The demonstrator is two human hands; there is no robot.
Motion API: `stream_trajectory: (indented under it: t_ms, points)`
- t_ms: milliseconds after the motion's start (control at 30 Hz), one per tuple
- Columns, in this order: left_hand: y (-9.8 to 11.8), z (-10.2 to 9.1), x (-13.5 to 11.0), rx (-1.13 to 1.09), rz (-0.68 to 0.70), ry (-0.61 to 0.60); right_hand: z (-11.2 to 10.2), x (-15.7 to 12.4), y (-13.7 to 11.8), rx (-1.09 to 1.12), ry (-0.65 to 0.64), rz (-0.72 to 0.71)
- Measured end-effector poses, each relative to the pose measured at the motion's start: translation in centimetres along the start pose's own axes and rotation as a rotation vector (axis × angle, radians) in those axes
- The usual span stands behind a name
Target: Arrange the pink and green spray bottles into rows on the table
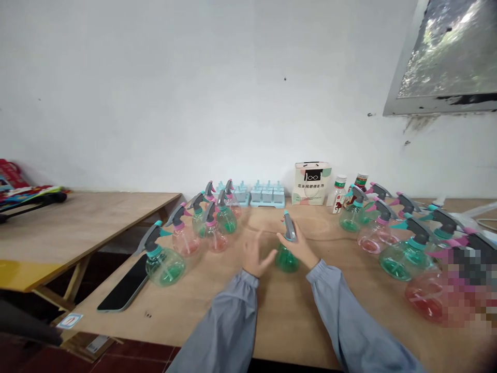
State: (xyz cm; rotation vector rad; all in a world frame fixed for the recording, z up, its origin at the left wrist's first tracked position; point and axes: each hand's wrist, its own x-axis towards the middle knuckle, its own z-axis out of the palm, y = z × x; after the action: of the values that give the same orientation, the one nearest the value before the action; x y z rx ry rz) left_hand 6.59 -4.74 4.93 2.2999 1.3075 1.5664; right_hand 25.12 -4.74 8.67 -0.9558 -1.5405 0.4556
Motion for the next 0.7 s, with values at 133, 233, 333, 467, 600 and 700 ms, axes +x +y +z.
stream_trajectory:
  t_ms: [133, 233, 333, 467, 600, 700]
  points:
    - [-2.8, -4.6, 2.4, 0.231, -0.423, 0.540, -1.4, -0.3, 0.3, 0.048, -0.123, 0.016]
    - [-4.2, -6.7, 3.3, 0.334, -0.667, 0.583, -2.4, -0.4, 0.3, 0.110, -0.174, 0.060]
    - [-4.5, -7.1, 3.4, 0.354, -0.715, 0.411, -3.3, -0.5, 0.0, 0.218, -0.191, 0.163]
    - [-4.0, -6.4, 3.2, 0.422, -0.764, 0.271, -4.3, -1.2, -0.5, 0.477, -0.254, 0.361]
    - [-3.2, -4.7, 2.5, 0.422, -0.712, 0.195, -4.9, -1.7, -0.8, 0.620, -0.319, 0.391]
    - [-2.8, -2.7, 1.6, 0.303, -0.553, 0.134, -4.9, -1.7, -0.8, 0.628, -0.261, 0.348]
